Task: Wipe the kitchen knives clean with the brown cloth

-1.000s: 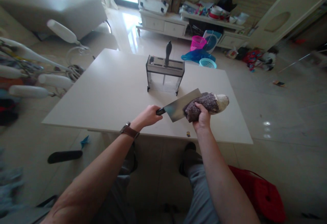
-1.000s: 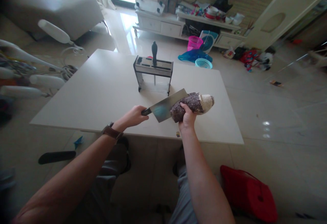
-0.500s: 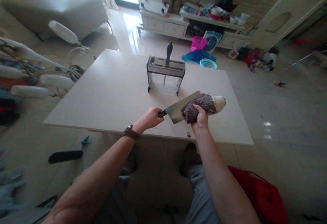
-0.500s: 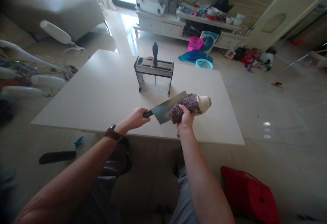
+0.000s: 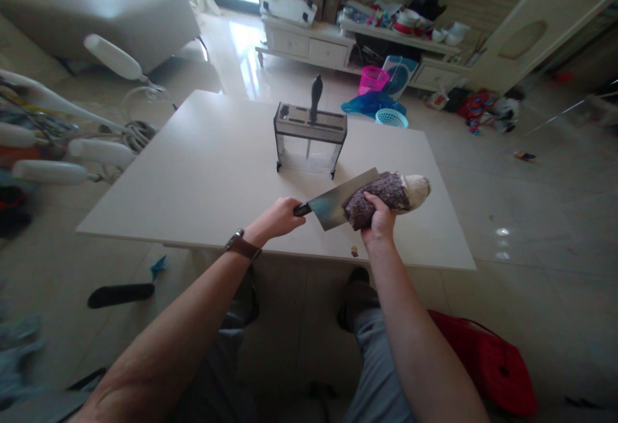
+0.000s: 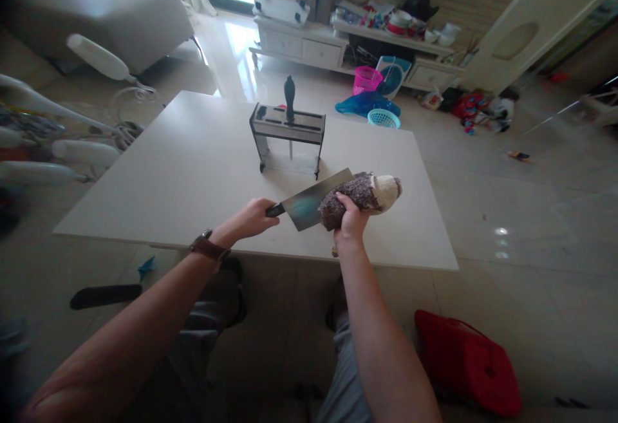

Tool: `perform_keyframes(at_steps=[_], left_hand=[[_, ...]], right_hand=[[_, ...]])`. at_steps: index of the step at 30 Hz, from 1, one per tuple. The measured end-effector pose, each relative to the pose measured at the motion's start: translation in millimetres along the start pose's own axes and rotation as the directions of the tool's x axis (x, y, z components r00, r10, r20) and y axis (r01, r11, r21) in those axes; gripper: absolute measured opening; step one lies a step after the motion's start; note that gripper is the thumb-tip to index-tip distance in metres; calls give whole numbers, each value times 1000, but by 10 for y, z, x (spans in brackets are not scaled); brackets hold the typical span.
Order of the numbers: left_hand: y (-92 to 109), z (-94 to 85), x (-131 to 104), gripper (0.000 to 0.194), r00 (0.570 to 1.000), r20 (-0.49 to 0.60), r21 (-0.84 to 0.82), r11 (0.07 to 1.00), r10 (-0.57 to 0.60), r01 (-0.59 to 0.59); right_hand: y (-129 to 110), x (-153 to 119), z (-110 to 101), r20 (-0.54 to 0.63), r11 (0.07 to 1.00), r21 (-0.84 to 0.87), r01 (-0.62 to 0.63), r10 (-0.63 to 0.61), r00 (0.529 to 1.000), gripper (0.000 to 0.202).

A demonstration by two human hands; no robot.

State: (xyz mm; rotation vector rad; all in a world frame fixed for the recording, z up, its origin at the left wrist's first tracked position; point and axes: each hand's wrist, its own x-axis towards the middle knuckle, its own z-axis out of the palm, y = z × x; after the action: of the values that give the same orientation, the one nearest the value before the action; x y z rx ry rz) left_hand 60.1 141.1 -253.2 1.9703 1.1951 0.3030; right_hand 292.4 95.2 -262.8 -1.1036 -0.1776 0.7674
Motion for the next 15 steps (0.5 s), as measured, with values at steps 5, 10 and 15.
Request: perform_keyframes(at_steps=[5,10,15], left_hand=[[-51,-106,12,16,1000,28,21,1000,13,-14],[-66,-120,7,17,999,37,0,1000,1,-1],[-55,-70,10,17,999,37,-69,998,5,-2]], right_hand=[[-102,48,-7,-60,994,31,105,-103,993,41],[-138,167,-75,-91,994,78,82,-75,993,44],[-152,189,-88,-19,994,107,2,0,1000,39]])
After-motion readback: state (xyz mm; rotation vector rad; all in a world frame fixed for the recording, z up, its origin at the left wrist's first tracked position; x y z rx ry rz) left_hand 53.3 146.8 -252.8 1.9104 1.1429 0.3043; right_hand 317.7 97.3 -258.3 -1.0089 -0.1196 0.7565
